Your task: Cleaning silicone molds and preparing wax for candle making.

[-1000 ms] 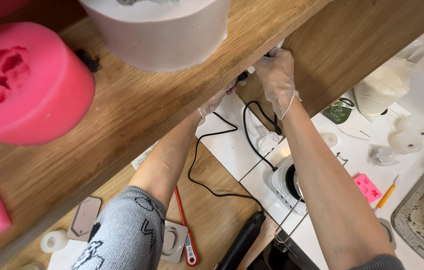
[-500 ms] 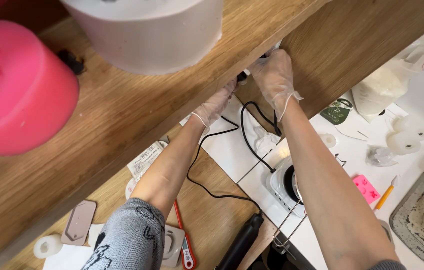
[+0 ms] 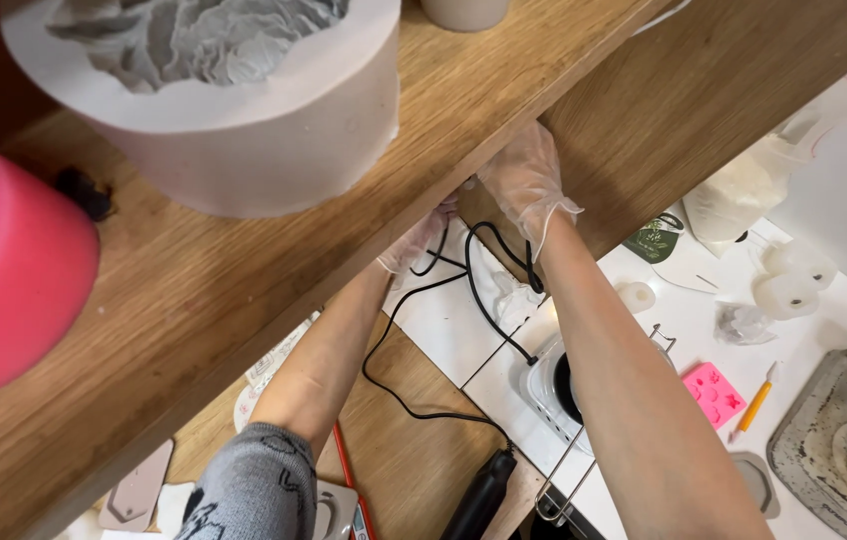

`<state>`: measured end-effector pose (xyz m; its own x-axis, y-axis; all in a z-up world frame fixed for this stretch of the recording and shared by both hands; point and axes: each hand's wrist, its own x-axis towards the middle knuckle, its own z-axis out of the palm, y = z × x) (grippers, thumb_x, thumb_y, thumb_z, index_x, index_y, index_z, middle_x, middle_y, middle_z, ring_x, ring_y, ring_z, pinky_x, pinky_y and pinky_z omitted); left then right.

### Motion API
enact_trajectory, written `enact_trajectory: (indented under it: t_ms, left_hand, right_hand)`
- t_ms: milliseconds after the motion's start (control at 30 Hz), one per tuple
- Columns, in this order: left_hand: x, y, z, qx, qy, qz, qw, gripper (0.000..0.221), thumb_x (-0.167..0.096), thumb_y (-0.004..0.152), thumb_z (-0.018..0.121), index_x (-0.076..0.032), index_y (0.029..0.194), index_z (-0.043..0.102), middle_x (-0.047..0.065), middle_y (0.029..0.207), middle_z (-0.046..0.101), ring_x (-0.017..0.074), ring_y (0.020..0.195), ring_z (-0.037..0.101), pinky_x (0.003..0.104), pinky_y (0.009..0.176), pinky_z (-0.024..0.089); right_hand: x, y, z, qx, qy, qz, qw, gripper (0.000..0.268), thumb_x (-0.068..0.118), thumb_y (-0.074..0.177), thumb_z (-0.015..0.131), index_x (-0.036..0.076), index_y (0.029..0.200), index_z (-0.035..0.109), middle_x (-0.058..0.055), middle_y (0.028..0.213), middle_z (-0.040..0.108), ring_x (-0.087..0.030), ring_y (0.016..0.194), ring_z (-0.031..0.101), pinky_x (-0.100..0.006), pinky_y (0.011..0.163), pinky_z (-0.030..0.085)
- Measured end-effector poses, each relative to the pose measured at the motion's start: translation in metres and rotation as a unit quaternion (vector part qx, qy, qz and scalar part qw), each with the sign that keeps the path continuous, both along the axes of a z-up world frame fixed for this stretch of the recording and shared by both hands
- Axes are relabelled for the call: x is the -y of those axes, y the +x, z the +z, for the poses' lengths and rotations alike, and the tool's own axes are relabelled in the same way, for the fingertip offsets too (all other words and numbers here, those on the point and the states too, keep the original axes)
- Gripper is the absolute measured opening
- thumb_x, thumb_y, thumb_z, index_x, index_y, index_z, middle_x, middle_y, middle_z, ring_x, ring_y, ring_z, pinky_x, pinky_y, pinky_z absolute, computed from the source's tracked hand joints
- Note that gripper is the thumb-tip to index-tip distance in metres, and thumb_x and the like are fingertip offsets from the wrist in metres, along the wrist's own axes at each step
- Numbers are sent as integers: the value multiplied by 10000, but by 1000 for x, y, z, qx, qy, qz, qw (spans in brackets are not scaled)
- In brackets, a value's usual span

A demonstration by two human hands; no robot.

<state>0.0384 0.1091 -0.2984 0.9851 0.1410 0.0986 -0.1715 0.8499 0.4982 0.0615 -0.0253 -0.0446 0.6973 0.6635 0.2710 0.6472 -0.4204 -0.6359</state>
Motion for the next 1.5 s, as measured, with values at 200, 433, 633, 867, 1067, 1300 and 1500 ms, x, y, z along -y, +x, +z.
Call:
enact_trajectory:
  t_ms: [200,433,633,867,1067,1300,1500]
  left_hand:
    - [18,3,10,-11,3,67,998,449,-259,928,714,-202,795,289,-139,737,156,59,597,143,247,593,219]
    - [11,12,-3,52,-98,-2,994,324,-255,921,713,-214,895,393,-75,768,295,99,635,335,298,688,380]
    - [23,-16,46,2,24,28,999,384,-394,976,653,-215,820,351,-108,754,263,73,674,348,233,713,349]
    - [28,-18,54,15,-65,49,997,321,-178,997,634,-184,806,376,-107,729,255,78,613,298,237,693,380]
    - [29,-11,50,19,-18,90,996,324,-178,979,672,-202,821,390,-109,731,268,82,603,290,268,677,362]
    - [26,-14,70,7,-58,57,997,258,-177,969,648,-206,831,432,-116,739,272,59,611,280,259,700,378]
    - [25,-21,87,-28,45,51,997,247,-233,996,626,-216,833,442,-105,740,282,79,598,294,289,688,396]
  right_hand:
    - [-1,4,4,-43,-61,-27,997,528,348,860,791,-13,1231,684,-263,1158,693,-484,1172,595,-549,957,529]
    - [0,16,-20,-68,-6,-18,997,505,390,827,848,107,1213,686,-110,1132,703,-367,1152,641,-483,921,562]
    - [-1,22,-18,-86,-27,-24,996,515,486,809,841,194,1206,690,-32,1123,700,-293,1116,666,-414,875,585]
    - [-2,-10,15,-27,-60,-49,997,500,321,906,784,-73,1191,670,-298,1071,699,-441,1093,653,-501,846,598]
    - [-8,5,17,-97,-72,-78,990,351,337,785,790,69,1005,733,-101,902,719,-302,905,726,-413,665,590]
    - [-12,5,16,-85,-67,-94,990,272,235,796,715,-10,914,704,-166,809,683,-298,836,722,-391,635,580]
    - [-2,6,15,-86,-94,-81,989,369,239,865,667,-83,1044,696,-270,994,707,-406,1049,688,-465,807,578]
